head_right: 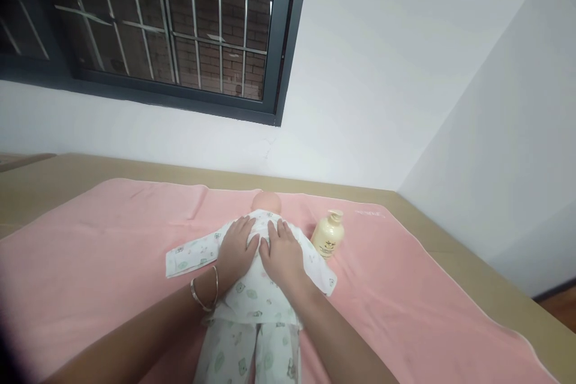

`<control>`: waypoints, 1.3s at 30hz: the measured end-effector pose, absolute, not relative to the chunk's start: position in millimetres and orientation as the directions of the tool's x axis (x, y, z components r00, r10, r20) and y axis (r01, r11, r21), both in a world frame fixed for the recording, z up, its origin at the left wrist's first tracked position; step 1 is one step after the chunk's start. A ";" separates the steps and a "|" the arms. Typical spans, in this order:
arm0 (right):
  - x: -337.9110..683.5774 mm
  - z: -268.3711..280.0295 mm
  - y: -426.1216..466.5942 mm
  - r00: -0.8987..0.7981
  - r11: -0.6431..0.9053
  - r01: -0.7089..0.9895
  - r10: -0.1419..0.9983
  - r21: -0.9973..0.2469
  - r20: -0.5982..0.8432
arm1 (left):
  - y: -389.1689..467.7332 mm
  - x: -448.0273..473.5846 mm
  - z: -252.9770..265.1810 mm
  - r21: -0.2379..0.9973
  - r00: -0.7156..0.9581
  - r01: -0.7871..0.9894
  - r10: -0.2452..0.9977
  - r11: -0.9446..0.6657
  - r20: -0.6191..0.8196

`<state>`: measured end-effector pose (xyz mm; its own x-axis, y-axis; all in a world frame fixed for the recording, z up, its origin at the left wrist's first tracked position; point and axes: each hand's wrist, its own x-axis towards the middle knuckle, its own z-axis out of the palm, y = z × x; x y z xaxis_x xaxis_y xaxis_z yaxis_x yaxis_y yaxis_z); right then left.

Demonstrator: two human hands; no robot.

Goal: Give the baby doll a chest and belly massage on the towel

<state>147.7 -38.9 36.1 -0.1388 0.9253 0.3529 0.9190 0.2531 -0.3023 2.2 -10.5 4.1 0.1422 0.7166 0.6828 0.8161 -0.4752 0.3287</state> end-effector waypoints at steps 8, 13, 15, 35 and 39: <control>159.1 39.6 -26.7 -0.170 0.294 0.895 0.920 -0.334 0.354 | -11.4 4.9 9.7 0.272 0.153 0.859 0.723 -0.435 0.674; 170.3 34.5 -14.6 -0.290 0.413 0.848 0.886 -0.331 0.361 | -6.1 2.4 5.9 0.246 0.189 0.859 0.724 -0.449 0.663; 172.2 33.9 -11.5 -0.325 0.441 0.839 0.875 -0.318 0.358 | -6.5 2.1 8.0 0.226 0.229 0.843 0.706 -0.488 0.671; 158.4 34.7 -10.2 -0.222 0.334 0.870 0.922 -0.362 0.317 | -7.5 1.8 11.3 0.237 0.233 0.831 0.702 -0.503 0.673; 149.3 35.5 -19.7 -0.170 0.282 0.901 0.929 -0.330 0.329 | -12.1 3.0 15.6 0.178 0.283 0.820 0.656 -0.544 0.700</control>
